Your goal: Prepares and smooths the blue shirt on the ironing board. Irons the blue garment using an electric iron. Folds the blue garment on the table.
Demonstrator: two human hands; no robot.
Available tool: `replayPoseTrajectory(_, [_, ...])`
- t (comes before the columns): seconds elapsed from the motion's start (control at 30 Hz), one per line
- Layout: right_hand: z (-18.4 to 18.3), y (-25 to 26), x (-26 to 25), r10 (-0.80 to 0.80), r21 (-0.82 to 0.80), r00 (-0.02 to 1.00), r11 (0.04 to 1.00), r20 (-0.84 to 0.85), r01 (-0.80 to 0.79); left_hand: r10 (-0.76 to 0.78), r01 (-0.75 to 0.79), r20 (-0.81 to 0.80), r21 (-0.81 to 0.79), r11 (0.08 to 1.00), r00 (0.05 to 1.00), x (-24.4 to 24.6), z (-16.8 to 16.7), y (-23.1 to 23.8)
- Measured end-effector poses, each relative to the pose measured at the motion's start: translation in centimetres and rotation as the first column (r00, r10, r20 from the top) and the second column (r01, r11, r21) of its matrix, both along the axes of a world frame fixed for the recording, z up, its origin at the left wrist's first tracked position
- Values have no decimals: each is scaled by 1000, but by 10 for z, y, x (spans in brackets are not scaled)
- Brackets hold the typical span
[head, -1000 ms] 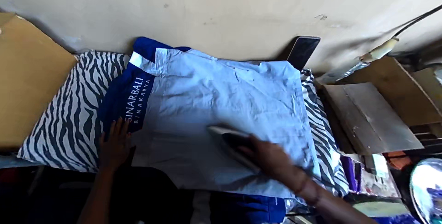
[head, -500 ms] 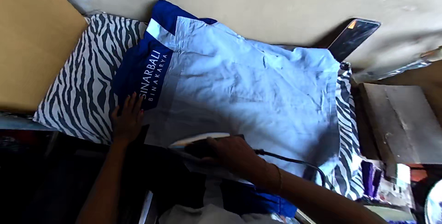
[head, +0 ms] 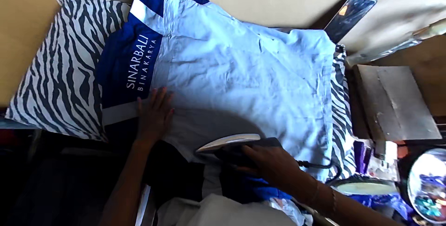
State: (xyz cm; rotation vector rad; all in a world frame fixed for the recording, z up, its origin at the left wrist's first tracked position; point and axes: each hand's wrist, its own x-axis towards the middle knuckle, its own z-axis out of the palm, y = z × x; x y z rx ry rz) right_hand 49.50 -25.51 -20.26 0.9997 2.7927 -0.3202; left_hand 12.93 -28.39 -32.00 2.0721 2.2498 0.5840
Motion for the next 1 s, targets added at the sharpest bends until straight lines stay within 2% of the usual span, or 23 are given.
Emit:
replayPoseTrajectory(0.07, [-3, -2, 15, -68, 58, 997, 996, -49, 71, 237, -237, -1, -4, 972, 972, -26, 11, -28])
replayPoseTrajectory(0.13, [-2, -3, 13, -116, 70, 992, 990, -46, 119, 506, -506, 93, -19, 862, 858, -47, 23, -61])
replayPoseTrajectory(0.17, [1, -4, 1, -128, 46, 991, 991, -35, 129, 594, -595, 191, -55, 802, 782, -52, 29, -71])
replayPoseTrajectory(0.23, [13, -5, -42, -136, -62, 990, 989, 27, 137, 678, -664, 340, -176, 727, 652, -54, 41, -76])
replayPoseTrajectory(0.27, [19, -4, -69, -133, -134, 988, 981, 75, 142, 685, -661, 366, -210, 720, 630, -54, 43, -73])
replayPoseTrajectory(0.37, [27, -8, -131, -130, -271, 972, 946, 194, 181, 651, -645, 393, -167, 746, 650, -65, 39, -67])
replayPoseTrajectory(0.43, [22, -15, -129, -158, -245, 971, 949, 178, 200, 611, -626, 387, -106, 773, 690, -76, 32, -66])
replayPoseTrajectory(0.53, [16, -20, -107, -168, -121, 972, 975, 162, 188, 606, -630, 359, -62, 774, 709, -78, 23, -64])
replayPoseTrajectory(0.63, [32, -12, -134, -177, -218, 948, 946, 265, 238, 664, -660, 264, -120, 742, 699, -66, 34, -61])
replayPoseTrajectory(0.7, [36, -8, -158, -174, -264, 938, 930, 299, 256, 642, -640, 202, -87, 764, 739, -54, 51, -51])
replayPoseTrajectory(0.77, [31, -14, -160, -178, -264, 942, 930, 285, 256, 500, -519, 172, 89, 850, 849, -43, 63, -38])
replayPoseTrajectory(0.8, [27, -20, -151, -193, -254, 945, 931, 262, 261, 378, -401, 157, 151, 904, 912, -41, 64, -29])
replayPoseTrajectory(0.83, [23, -25, -138, -213, -232, 949, 936, 234, 267, 230, -253, 136, 187, 949, 964, -41, 60, -20])
replayPoseTrajectory(0.9, [13, -32, -103, -251, -131, 957, 954, 147, 271, -10, -1, 62, 171, 985, 998, -57, 34, -5])
replayPoseTrajectory(0.93, [11, -35, -90, -286, -88, 952, 951, 110, 296, -30, 26, 35, 127, 992, 999, -75, 18, -3])
replayPoseTrajectory(1.0, [15, -37, -87, -365, -55, 923, 926, 120, 373, 68, -68, -2, 52, 996, 998, -109, 2, -6])
